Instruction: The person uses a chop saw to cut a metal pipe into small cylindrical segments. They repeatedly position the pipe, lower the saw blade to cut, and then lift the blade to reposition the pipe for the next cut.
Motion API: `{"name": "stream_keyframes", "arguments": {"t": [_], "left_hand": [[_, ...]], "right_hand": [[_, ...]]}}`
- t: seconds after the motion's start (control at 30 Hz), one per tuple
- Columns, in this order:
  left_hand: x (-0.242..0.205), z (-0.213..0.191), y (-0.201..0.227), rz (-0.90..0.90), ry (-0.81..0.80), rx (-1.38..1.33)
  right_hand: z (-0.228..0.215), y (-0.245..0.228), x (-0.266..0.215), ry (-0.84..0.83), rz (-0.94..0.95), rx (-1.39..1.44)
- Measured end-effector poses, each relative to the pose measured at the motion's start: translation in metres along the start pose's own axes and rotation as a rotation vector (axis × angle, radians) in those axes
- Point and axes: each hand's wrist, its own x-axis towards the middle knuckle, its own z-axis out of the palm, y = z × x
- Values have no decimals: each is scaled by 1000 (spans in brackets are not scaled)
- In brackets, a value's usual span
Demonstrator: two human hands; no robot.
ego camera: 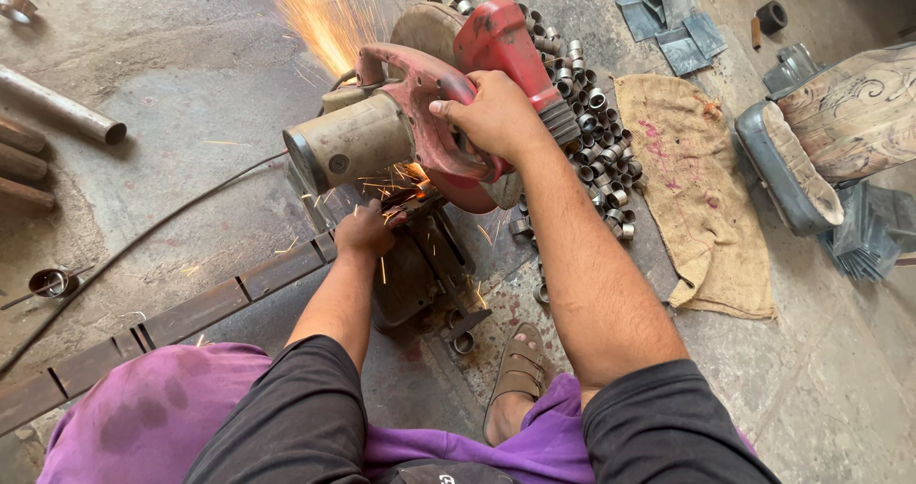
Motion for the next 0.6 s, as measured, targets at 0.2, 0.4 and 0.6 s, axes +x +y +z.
{"name": "stream_keyframes", "arguments": {"t": [0.2,0.4,0.6], "left_hand": [[-2,-1,1,-1,7,-1],[7,8,-4,-24,-36,16],[13,23,-10,41,43,39]], "right_hand": [[1,1,-2,4,4,3],[2,2,-5,18,8,1],[3,5,-6,26,11,-8]]}}
